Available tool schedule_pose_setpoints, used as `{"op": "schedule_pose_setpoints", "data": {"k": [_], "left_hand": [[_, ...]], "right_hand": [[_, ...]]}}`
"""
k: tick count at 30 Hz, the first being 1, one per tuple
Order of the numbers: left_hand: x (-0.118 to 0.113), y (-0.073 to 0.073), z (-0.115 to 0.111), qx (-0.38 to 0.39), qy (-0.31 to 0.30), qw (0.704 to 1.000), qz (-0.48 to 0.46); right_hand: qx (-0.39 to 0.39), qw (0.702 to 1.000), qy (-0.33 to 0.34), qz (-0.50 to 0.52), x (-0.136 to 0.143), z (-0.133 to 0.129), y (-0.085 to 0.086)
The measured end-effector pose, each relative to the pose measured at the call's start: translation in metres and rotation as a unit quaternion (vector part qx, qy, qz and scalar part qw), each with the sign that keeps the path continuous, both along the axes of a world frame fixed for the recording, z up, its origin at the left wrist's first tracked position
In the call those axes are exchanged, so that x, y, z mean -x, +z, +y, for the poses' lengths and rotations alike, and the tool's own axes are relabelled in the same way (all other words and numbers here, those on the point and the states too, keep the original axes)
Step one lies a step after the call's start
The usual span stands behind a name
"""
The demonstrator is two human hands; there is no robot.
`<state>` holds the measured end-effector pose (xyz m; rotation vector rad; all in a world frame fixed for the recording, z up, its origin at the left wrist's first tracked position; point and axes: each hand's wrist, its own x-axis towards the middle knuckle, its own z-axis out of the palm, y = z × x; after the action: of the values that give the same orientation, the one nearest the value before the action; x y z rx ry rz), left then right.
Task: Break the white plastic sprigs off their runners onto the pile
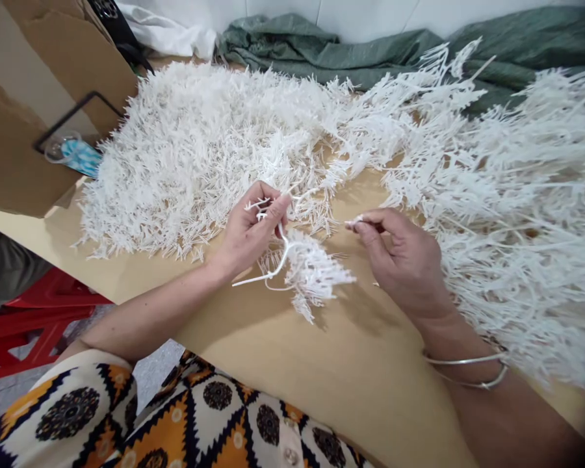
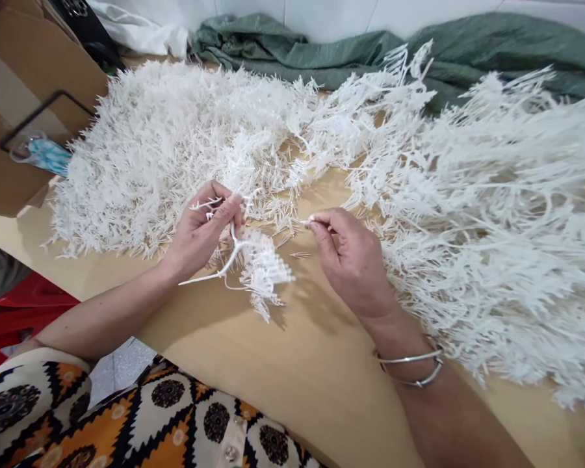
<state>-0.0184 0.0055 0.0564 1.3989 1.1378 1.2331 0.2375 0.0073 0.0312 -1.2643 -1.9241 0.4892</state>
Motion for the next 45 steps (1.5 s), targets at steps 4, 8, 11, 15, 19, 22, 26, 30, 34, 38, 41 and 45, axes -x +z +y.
{"op": "schedule_pose_setpoints", "data": {"k": [4,8,11,15,19,22,26,30,34,38,41,45], "left_hand": [[-0.005,0.002,-0.004,0.022,-0.017,0.999,-0.021],[-0.006,0.002,-0.006,0.042,-0.014,0.999,-0.016],[-0.006,-0.001,-0.005,0.055,-0.029,0.997,-0.034],[-0.008,-0.006,-0.003,0.098,-0.074,0.984,-0.132],[-0.009,-0.006,-0.001,0.198,-0.085,0.953,-0.212],[-0.009,-0.004,-0.001,0.221,-0.086,0.945,-0.224],[-0.008,-0.006,0.0,0.161,-0.09,0.956,-0.227],[-0.008,-0.008,-0.005,0.143,-0.139,0.964,-0.176],[-0.01,-0.002,-0.013,0.157,-0.232,0.955,-0.099],[-0.008,0.004,-0.013,0.104,-0.249,0.96,-0.079],[-0.005,0.004,-0.01,0.076,-0.219,0.97,-0.068],[-0.003,0.002,-0.008,0.088,-0.207,0.974,0.0]], "right_hand": [[-0.079,0.997,-0.02,-0.016,0.008,-0.003,-0.009],[0.017,0.996,0.033,0.075,0.018,-0.017,0.003],[0.109,0.978,0.09,0.153,0.018,-0.024,0.013],[0.197,0.951,0.169,0.168,0.014,-0.027,0.013],[0.262,0.945,0.112,0.159,0.018,-0.029,0.007],[0.281,0.94,0.088,0.174,0.024,-0.029,0.007],[0.216,0.95,0.02,0.225,0.028,-0.028,0.016],[0.166,0.954,-0.014,0.248,0.03,-0.034,0.029],[0.153,0.953,0.002,0.26,0.032,-0.04,0.037],[0.114,0.954,-0.043,0.274,0.027,-0.032,0.035],[0.099,0.942,-0.042,0.318,0.022,-0.022,0.029],[0.103,0.939,0.009,0.328,0.022,-0.019,0.027]]}}
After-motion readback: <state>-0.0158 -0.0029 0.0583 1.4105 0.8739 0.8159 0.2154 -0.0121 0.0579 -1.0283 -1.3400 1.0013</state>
